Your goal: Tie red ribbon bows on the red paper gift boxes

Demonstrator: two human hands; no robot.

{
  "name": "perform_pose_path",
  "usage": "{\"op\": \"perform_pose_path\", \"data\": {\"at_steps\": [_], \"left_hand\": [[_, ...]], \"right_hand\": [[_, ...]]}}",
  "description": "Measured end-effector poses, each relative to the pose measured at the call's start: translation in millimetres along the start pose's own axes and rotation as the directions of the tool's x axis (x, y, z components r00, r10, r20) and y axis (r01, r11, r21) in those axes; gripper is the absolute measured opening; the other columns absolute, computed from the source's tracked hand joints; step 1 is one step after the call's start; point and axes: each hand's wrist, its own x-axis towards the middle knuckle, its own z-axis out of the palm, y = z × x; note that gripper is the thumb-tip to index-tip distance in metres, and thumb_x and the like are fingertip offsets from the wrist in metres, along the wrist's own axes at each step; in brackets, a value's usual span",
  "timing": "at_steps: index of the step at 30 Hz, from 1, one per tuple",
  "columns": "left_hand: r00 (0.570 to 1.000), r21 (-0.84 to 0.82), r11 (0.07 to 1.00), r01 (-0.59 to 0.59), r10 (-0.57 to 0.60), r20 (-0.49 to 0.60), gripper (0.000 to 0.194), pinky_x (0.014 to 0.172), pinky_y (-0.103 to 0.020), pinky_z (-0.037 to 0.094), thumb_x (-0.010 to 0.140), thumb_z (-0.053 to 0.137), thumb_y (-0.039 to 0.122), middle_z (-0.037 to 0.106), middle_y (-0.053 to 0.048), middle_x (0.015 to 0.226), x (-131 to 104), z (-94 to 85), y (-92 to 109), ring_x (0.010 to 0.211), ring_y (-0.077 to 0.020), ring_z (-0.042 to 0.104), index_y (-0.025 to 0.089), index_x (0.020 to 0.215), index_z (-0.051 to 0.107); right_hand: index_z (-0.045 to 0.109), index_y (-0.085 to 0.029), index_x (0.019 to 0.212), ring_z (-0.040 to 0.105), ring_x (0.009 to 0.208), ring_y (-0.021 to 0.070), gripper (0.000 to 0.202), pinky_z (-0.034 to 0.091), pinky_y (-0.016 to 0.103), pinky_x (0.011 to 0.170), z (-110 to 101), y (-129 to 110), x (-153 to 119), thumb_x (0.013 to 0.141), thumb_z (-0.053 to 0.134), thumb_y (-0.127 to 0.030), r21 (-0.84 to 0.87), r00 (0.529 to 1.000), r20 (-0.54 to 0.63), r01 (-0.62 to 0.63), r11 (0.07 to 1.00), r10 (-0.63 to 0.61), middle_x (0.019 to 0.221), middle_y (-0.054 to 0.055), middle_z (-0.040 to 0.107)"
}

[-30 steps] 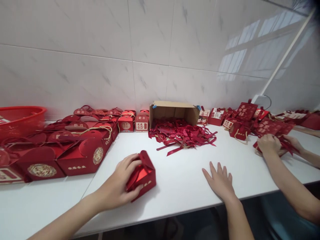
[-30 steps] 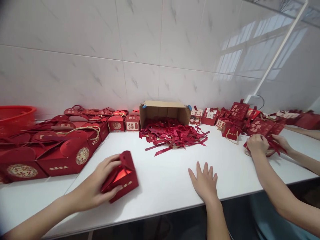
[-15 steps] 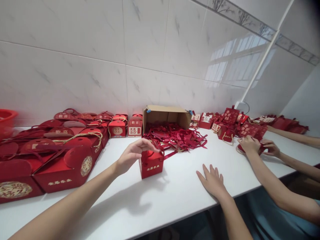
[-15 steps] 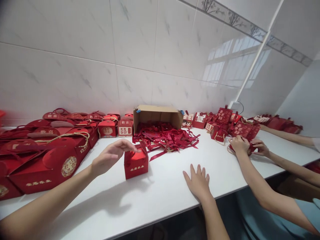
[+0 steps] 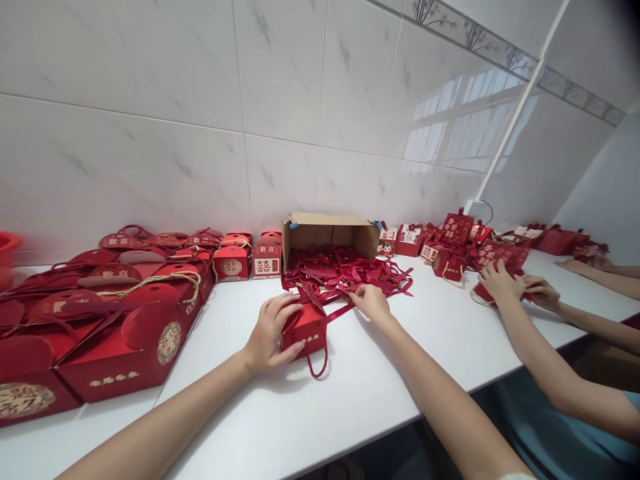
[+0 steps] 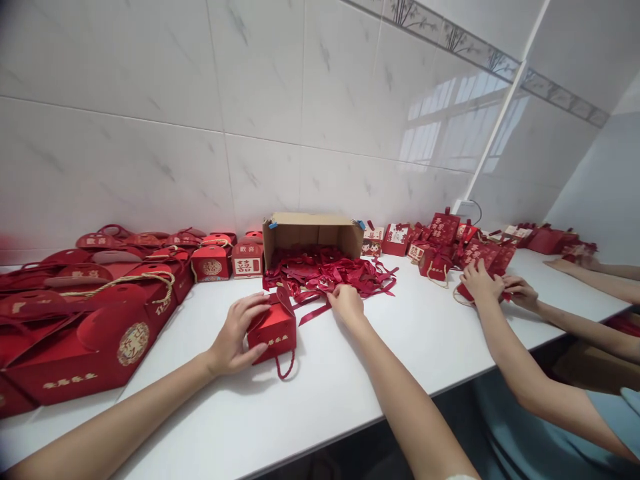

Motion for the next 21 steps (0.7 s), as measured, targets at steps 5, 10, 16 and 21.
{"op": "perform_pose_path", "data": {"at_steps": [5,10,16,21], "left_hand": [[0.991,0.123,0.989,-0.085,0.097,-0.096,0.054,0.105,-0.051,0.019,0.068,0.061,0.027,0.043,-0.015,0.132,-10,15.6,-9,0.130,-0.0333,0.030,0.022,0.120,0.044],[0.979,0.126,0.978,-0.168,0.181,-0.097,0.059,0.105,-0.051,0.019,0.067,0.060,0.020,0.046,-0.013,0.128,-10,19.2,-8,0.126,-0.0314,0.035,0.024,0.121,0.036],[0.982,0.188,0.972,-0.137,0.159,-0.106,0.056,0.104,-0.054,0.022,0.069,0.057,0.021,0.046,-0.014,0.123,-11,20.8,-12,0.124,-0.0313,0.037,0.023,0.120,0.032],[0.977,0.167,0.976,-0.141,0.164,-0.134,0.055,0.102,-0.056,0.025,0.070,0.055,0.017,0.044,-0.014,0.124,-11,21.9,-17,0.123,-0.0317,0.037,0.021,0.121,0.033]], "right_hand": [[0.062,-0.018,0.101,0.057,0.098,0.0193,0.025,0.041,0.026,0.081,-22,-28,23,0.083,0.050,-0.029,-0.022,0.992,-0.021,0.125,0.992,-0.125,0.107,0.009,0.063],[0.068,-0.018,0.086,0.061,0.091,0.0166,0.014,0.041,0.022,0.079,2,-61,23,0.076,0.059,-0.021,0.008,0.944,0.173,0.283,0.959,-0.280,0.096,0.007,0.068],[0.064,-0.014,0.058,0.062,0.064,0.0186,0.007,0.043,0.025,0.061,11,-69,45,0.063,0.067,-0.012,0.043,0.941,0.222,0.254,0.966,-0.257,0.064,0.008,0.067],[0.063,-0.016,0.081,0.061,0.071,0.0145,0.018,0.043,0.023,0.063,-44,-74,64,0.081,0.054,-0.032,0.245,0.950,-0.017,0.306,0.920,-0.312,0.079,0.006,0.068]]}}
